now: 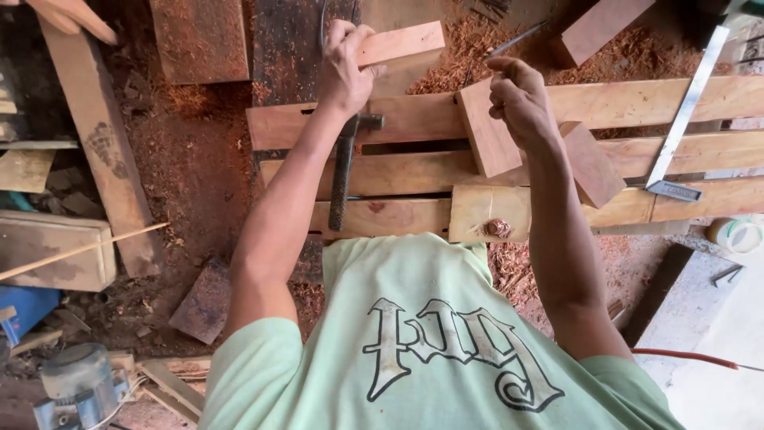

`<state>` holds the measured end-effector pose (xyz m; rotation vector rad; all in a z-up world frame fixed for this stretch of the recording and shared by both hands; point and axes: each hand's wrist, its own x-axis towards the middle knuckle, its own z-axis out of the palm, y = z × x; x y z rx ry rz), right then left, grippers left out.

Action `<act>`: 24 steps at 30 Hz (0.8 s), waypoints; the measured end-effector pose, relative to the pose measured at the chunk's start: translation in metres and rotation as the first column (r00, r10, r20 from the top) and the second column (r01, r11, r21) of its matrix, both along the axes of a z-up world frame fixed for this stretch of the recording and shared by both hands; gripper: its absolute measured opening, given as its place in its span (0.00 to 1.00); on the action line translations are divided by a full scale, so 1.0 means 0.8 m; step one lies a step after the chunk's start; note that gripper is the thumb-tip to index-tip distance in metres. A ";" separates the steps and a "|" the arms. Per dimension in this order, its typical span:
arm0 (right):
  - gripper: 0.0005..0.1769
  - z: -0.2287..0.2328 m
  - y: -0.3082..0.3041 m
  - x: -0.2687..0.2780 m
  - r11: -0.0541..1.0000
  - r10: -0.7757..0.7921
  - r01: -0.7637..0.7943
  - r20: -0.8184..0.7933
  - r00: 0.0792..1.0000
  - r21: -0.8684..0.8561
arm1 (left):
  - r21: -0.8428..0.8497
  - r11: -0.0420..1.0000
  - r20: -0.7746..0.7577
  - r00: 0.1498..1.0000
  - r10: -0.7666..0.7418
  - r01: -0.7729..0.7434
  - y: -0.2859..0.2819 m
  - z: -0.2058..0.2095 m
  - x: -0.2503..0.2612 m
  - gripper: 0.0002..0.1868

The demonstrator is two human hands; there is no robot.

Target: The person hammers nails into wooden planks to assemble a wooden structure. They then use a small wooden block to sand the edges of the planks.

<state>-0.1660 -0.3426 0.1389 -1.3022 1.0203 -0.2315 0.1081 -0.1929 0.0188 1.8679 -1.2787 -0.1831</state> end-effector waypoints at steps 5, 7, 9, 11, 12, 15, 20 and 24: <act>0.36 -0.009 0.000 -0.047 0.983 -0.142 0.135 0.052 0.989 0.123 | 0.137 0.990 0.099 0.994 -0.051 0.037 -0.039 -0.044 -0.011 0.30; 0.32 -0.009 -0.003 -0.065 1.000 0.015 -0.016 0.051 0.999 0.017 | 0.195 0.981 0.106 0.994 -0.010 -0.011 -0.042 -0.046 -0.009 0.26; 0.34 -0.015 -0.006 -0.076 0.999 -0.034 0.031 0.123 0.992 0.030 | 0.205 0.976 0.064 0.996 0.056 -0.068 -0.028 -0.025 -0.009 0.34; 0.36 -0.018 -0.010 -0.074 0.997 -0.073 0.065 0.197 0.978 0.048 | 0.220 0.966 0.027 0.991 0.134 -0.137 0.003 0.002 -0.012 0.43; 0.25 -0.017 -0.011 -0.068 0.996 -0.077 0.084 0.246 0.966 -0.018 | 0.091 0.979 -0.030 0.982 0.185 -0.182 0.026 0.018 -0.016 0.36; 0.11 -0.021 -0.023 -0.027 0.988 -0.071 0.099 0.230 0.971 -0.115 | 0.079 0.963 -0.127 0.955 0.266 -0.258 0.107 0.047 -0.054 0.25; 0.07 -0.062 -0.042 0.062 0.952 0.094 -0.017 0.238 0.967 -0.306 | 0.570 0.797 -0.221 0.898 0.381 -0.198 0.209 0.024 -0.142 0.40; 0.08 -0.103 -0.051 0.107 0.889 0.154 -0.063 0.166 0.974 -0.454 | 0.637 0.746 -0.222 0.881 0.418 -0.193 0.228 -0.003 -0.140 0.41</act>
